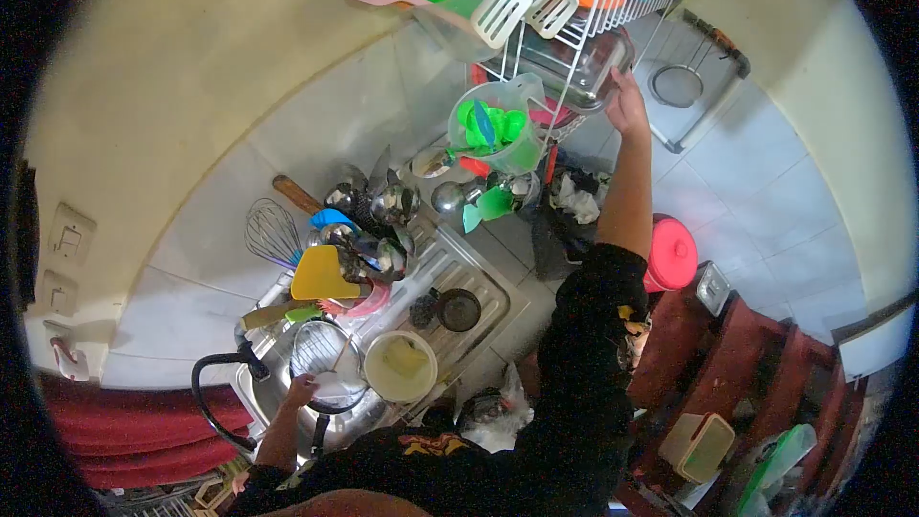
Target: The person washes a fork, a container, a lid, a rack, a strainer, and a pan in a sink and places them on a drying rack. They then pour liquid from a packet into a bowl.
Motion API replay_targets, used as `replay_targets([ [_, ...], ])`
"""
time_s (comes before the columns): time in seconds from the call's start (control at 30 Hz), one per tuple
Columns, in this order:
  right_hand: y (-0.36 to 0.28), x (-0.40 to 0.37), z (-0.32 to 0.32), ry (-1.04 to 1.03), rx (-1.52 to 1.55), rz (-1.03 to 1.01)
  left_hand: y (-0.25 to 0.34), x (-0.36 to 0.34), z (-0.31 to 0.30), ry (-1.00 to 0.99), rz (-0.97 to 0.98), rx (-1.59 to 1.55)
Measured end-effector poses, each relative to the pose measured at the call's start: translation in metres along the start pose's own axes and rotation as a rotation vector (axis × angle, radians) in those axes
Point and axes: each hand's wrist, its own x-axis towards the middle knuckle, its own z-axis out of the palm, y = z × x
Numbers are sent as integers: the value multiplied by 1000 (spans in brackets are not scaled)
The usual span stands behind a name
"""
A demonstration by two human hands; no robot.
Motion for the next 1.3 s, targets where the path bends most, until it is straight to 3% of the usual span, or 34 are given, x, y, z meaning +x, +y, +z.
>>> replay_targets([
  [0.03,3,9,-6,-32,-1,-53,1,-1,0,16,24,12],
  [0.13,8,33,-19,169,-59,-128,-8,5,8,40,42,-17],
  [0.23,7,21,-14,227,-65,-64,-2,-2,5,39,40,1],
  [0.27,7,14,-6,189,-37,-46,5,-7,5,29,-26,-59],
  [0.37,8,-1,8,119,2,-17,5,-10,0,-39,73,-1],
  [0.5,15,0,-4,137,-25,-26,20,-21,-3,-39,-138,-177],
  [0.53,24,9,-19,110,-17,-47,-14,-4,3,-77,184,34],
  [0.6,16,14,-12,85,-1,-47,-31,10,5,-96,506,326],
  [0.67,9,-4,-2,89,-10,-47,-23,-2,2,-128,406,120],
  [0.77,-3,-16,8,128,31,-99,2,-8,8,-75,-214,-479],
  [0.83,-10,-25,4,172,85,-142,10,-19,-7,-165,-173,-794],
  [0.9,-20,-33,-15,230,108,-230,13,-7,-8,-219,-355,-877],
  [0.97,-24,-42,-50,313,164,-280,16,-17,-18,-349,-296,-1198],
  [1.03,-29,-72,-77,286,133,-389,5,-13,-15,-302,18,-898],
  [1.1,-26,-125,-94,132,-654,-969,4,-18,-16,-293,67,-704],
  [1.13,-30,-152,-93,129,-707,-1153,1,-18,-16,-329,53,-655],
  [1.17,-42,-163,-104,319,0,-606,-2,-19,-14,-359,45,-621],
  [1.2,-44,-176,-119,393,212,-530,-3,-19,-14,-379,48,-592],
  [1.23,-47,-196,-128,416,285,-543,-5,-19,-14,-393,50,-566],
  [1.27,-40,-221,-124,307,70,-761,-8,-17,-15,-399,60,-541],
  [1.3,-43,-238,-122,285,95,-796,-9,-13,-18,-409,66,-516],
])
